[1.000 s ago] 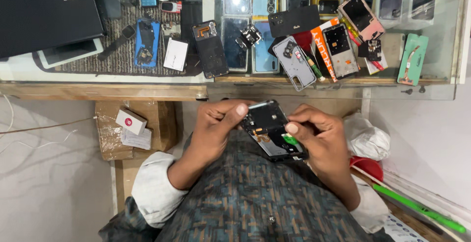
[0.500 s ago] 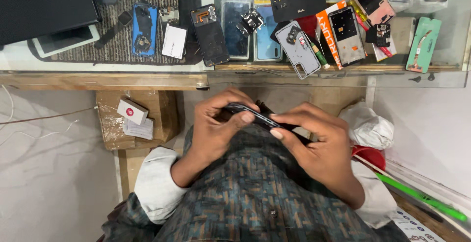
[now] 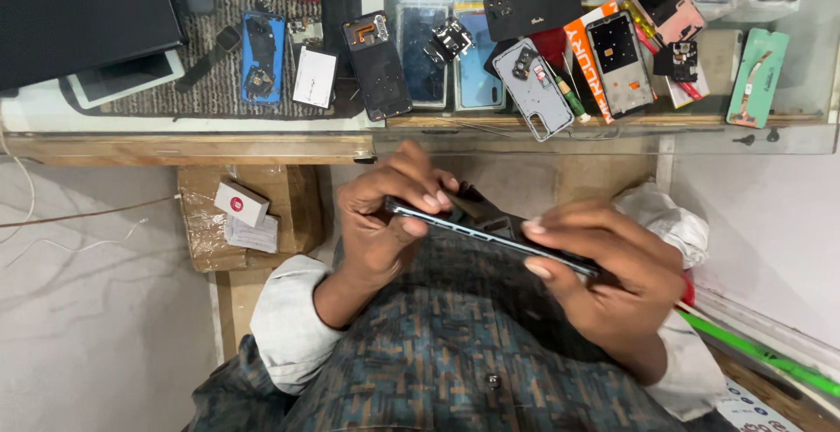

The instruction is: The person disassembles a smartphone by removing the back cover and using a screwdriver to loosen screws on the internal frame. They handle the phone and its components while working at a repair bench.

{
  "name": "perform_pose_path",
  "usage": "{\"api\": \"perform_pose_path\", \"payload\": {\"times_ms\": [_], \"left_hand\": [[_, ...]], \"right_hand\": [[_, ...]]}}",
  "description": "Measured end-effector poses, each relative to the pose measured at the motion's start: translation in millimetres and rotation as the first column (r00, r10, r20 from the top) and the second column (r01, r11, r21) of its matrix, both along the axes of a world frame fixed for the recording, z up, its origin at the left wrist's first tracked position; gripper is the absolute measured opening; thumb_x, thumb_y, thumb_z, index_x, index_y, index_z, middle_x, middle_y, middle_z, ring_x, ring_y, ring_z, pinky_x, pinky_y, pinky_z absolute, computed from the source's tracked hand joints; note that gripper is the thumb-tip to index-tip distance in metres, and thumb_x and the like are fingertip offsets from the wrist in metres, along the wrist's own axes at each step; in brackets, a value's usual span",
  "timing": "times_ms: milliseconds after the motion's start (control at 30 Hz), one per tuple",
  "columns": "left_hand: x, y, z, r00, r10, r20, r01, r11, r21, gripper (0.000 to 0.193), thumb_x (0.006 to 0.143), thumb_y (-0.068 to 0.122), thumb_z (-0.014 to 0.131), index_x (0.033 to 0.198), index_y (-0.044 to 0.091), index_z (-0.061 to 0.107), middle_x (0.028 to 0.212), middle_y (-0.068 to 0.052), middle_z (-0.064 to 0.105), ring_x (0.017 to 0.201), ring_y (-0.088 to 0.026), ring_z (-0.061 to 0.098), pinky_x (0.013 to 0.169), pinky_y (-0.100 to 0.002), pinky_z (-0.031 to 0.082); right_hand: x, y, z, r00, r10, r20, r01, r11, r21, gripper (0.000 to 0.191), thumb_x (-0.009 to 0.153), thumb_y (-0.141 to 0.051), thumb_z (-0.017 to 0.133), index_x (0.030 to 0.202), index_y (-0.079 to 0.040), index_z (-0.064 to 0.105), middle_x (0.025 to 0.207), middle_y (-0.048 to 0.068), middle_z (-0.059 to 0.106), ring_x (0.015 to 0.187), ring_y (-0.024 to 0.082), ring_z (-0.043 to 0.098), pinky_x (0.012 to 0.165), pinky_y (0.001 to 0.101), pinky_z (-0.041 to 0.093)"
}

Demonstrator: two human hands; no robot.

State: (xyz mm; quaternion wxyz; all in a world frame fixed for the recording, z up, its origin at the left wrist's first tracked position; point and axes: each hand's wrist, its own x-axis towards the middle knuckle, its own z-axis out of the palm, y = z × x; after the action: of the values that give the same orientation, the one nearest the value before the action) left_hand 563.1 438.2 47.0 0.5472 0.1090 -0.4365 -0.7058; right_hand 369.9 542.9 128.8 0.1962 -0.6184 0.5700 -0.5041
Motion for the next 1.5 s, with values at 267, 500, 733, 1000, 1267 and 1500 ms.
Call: {"api": "perform_pose_path", "payload": {"times_ms": [267, 500, 733, 1000, 1267, 1500], "left_hand": [[-4, -9, -3, 0.999, 0.0, -0.053, 0.002, 1.0, 0.019, 0.027, 0.095, 0.032, 0.083, 0.099, 0.007, 0.074, 0.096, -0.004, 0.069, 0.091, -0.015, 0.061, 0.096, -0.04, 0.057], [0, -25, -2, 0.994, 0.044, -0.102, -0.045, 0.999, -0.007, 0.025, 0.095, 0.03, 0.083, 0.101, 0.007, 0.073, 0.096, -0.005, 0.068, 0.093, -0.015, 0.059, 0.096, -0.041, 0.057], [-1, -35, -6, 0.985, 0.063, -0.162, -0.059, 0.998, 0.035, 0.027, 0.096, 0.031, 0.082, 0.1, 0.005, 0.072, 0.093, -0.006, 0.065, 0.092, -0.014, 0.058, 0.099, -0.043, 0.058], [-10, -36, -23, 0.945, 0.057, -0.323, 0.053, 0.946, 0.321, 0.018, 0.102, 0.021, 0.076, 0.108, 0.004, 0.069, 0.105, -0.006, 0.064, 0.104, -0.016, 0.065, 0.111, -0.047, 0.054], [-21, -48, -28, 0.942, 0.107, -0.317, 0.094, 0.826, 0.556, 0.022, 0.107, 0.024, 0.068, 0.115, 0.004, 0.067, 0.11, -0.01, 0.068, 0.103, -0.02, 0.069, 0.098, -0.04, 0.055], [-39, -62, -22, 0.969, 0.093, -0.23, 0.1, 0.702, 0.705, 0.027, 0.104, 0.028, 0.065, 0.117, 0.005, 0.064, 0.111, -0.007, 0.072, 0.107, -0.017, 0.069, 0.101, -0.036, 0.055]], "right_hand": [[-1, -1, -3, 0.997, -0.064, -0.047, 0.064, 0.998, -0.007, 0.019, 0.08, -0.001, 0.085, 0.093, 0.005, 0.073, 0.09, 0.015, 0.073, 0.079, 0.024, 0.073, 0.072, 0.0282, 0.057], [-12, -7, -3, 0.995, -0.033, 0.097, 0.039, 0.998, -0.058, 0.018, 0.086, 0.001, 0.082, 0.099, 0.006, 0.071, 0.097, 0.016, 0.074, 0.092, 0.025, 0.078, 0.083, 0.0308, 0.063], [-13, -14, -13, 0.995, -0.038, 0.094, 0.049, 0.993, -0.109, 0.022, 0.083, -0.001, 0.083, 0.099, 0.007, 0.07, 0.094, 0.019, 0.074, 0.091, 0.03, 0.077, 0.08, 0.0342, 0.063], [-18, -28, -34, 0.978, -0.057, 0.2, 0.093, 0.98, -0.177, 0.013, 0.095, 0.002, 0.081, 0.102, 0.005, 0.07, 0.089, 0.017, 0.073, 0.088, 0.027, 0.078, 0.08, 0.034, 0.065], [-30, -43, -46, 0.948, -0.18, 0.262, 0.179, 0.983, 0.028, 0.021, 0.092, -0.001, 0.081, 0.107, 0.008, 0.069, 0.1, 0.016, 0.071, 0.077, 0.01, 0.065, 0.065, 0.0183, 0.05], [-40, -65, -43, 0.918, -0.215, 0.333, 0.205, 0.977, 0.064, 0.017, 0.1, 0.003, 0.077, 0.114, 0.009, 0.07, 0.101, 0.01, 0.07, 0.08, 0.006, 0.062, 0.068, 0.0168, 0.046]]}}
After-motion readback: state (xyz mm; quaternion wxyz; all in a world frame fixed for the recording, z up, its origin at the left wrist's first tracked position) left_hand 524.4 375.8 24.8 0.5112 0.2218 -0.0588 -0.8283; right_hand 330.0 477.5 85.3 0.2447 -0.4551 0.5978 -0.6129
